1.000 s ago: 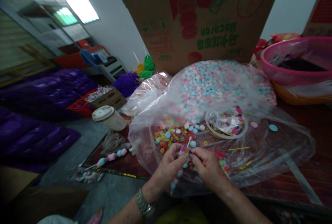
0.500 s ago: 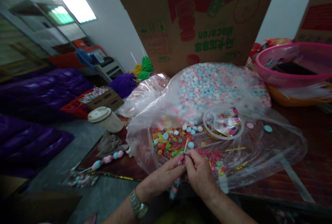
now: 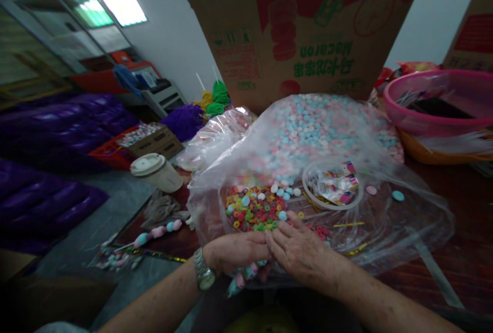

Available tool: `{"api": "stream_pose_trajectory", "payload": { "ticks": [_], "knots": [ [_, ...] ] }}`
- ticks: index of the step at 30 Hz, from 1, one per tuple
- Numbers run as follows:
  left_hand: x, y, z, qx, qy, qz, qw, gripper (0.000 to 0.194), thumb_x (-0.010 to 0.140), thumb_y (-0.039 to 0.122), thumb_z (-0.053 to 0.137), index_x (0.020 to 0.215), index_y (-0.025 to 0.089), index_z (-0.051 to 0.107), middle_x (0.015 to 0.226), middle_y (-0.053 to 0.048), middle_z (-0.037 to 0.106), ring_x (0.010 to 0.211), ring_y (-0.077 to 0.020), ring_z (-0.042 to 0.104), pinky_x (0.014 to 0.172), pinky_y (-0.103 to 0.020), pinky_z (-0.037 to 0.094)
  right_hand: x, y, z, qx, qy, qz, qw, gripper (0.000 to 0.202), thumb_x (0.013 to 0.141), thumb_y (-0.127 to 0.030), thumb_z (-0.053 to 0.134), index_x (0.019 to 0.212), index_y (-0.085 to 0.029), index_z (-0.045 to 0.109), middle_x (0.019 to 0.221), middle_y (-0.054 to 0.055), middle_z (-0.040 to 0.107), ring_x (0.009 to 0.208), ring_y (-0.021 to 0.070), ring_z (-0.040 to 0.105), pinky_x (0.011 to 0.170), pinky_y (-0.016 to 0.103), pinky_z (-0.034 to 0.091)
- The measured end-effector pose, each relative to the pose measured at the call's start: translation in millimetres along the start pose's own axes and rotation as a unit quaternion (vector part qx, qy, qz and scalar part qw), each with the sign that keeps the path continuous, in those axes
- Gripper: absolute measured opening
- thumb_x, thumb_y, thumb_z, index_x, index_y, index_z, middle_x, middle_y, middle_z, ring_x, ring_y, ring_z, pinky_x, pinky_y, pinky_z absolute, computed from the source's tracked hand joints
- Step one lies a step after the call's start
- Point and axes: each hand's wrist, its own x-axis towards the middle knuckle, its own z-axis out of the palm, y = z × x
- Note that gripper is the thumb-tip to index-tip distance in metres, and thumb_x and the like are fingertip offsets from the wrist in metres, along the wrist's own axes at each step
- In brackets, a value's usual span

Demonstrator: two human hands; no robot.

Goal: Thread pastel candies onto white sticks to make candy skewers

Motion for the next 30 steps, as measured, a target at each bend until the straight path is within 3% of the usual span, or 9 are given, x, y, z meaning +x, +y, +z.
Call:
{"api": "stream_pose_trajectory", "payload": {
  "ticks": [2,5,7,13,15,17,20,23,30],
  "knots": [
    [1,5,0.2,0.183,-0.091,0.017,0.979,0.017,0.067,0.012,0.065,0.054,0.018,0.056,0.047,0.0,0.051,0.039,-0.0119,0.042,0.036,-0.021,0.033,-2,0,5,0.064,-0.031,0.031,0.997,0.027,0.078,-0.006,0.046,0.1,-0.011,0.061,0.089,0.013,0.064,0.088,0.0255,0.055,0.097,0.05,0.029],
    [6,9,1.3,0.499,-0.092,0.185,0.842,0.022,0.072,0.013,0.056,0.053,0.02,0.05,0.048,0.001,0.045,0.043,-0.0127,0.04,0.046,-0.023,0.037,-1,0,8,0.255,-0.051,0.183,0.948,0.014,0.074,-0.01,0.047,0.076,-0.014,0.06,0.079,0.013,0.064,0.08,0.0256,0.057,0.085,0.045,0.041],
    [8,11,2.6,0.577,-0.035,0.261,0.773,0.016,0.071,0.011,0.055,0.059,0.02,0.051,0.056,-0.001,0.048,0.052,-0.0159,0.045,0.056,-0.027,0.04,1,-3,8,0.334,-0.055,0.262,0.904,0.019,0.081,-0.017,0.039,0.072,-0.015,0.056,0.074,0.01,0.064,0.072,0.0227,0.06,0.07,0.036,0.047],
    [-4,3,7.0,0.652,-0.007,0.329,0.684,0.013,0.083,0.017,0.047,0.087,0.018,0.059,0.083,-0.009,0.059,0.078,-0.0232,0.053,0.074,-0.033,0.038,2,-5,7,0.385,-0.113,0.343,0.849,0.041,0.091,-0.024,0.022,0.064,-0.017,0.051,0.037,-0.006,0.042,0.028,0.0117,0.046,0.035,0.02,0.039],
    [-8,-3,6.5,0.597,0.021,0.333,0.729,0.016,0.086,0.018,0.044,0.083,0.018,0.06,0.08,-0.008,0.059,0.076,-0.0204,0.053,0.072,-0.029,0.038,-2,6,8,0.356,-0.12,0.374,0.848,0.043,0.093,-0.027,0.025,0.064,-0.016,0.055,0.04,-0.004,0.048,0.034,0.0126,0.051,0.039,0.02,0.042],
    [-9,-8,4.2,0.466,0.094,0.303,0.826,0.018,0.085,0.021,0.047,0.072,0.017,0.059,0.072,-0.004,0.057,0.071,-0.0173,0.053,0.067,-0.025,0.038,-8,22,10,0.281,-0.107,0.43,0.851,0.04,0.094,-0.026,0.026,0.073,-0.014,0.059,0.058,0.004,0.061,0.053,0.0166,0.062,0.052,0.024,0.047],
    [-3,-12,-1.0,0.109,0.189,0.155,0.964,0.017,0.078,0.027,0.058,0.065,0.017,0.055,0.057,0.001,0.051,0.052,-0.0121,0.049,0.049,-0.021,0.036,-15,45,17,0.137,-0.09,0.52,0.839,0.028,0.091,-0.016,0.031,0.091,-0.009,0.058,0.089,0.019,0.063,0.081,0.0272,0.064,0.069,0.037,0.047],
    [3,-12,-5.9,-0.121,0.182,0.06,0.974,0.014,0.071,0.027,0.062,0.07,0.017,0.052,0.054,0.004,0.051,0.042,-0.0109,0.049,0.04,-0.02,0.037,-13,57,29,0.053,-0.098,0.555,0.824,0.024,0.088,-0.011,0.034,0.095,-0.008,0.057,0.099,0.023,0.058,0.086,0.0316,0.063,0.071,0.043,0.045],
    [0,-11,-14.9,-0.235,0.122,0.017,0.964,0.008,0.074,0.02,0.057,0.073,0.013,0.052,0.056,0.0,0.056,0.041,-0.0119,0.055,0.041,-0.021,0.045,-5,64,39,0.021,-0.098,0.553,0.827,0.025,0.084,-0.004,0.034,0.088,-0.011,0.057,0.092,0.017,0.06,0.081,0.0282,0.064,0.067,0.038,0.045]
  ]
}}
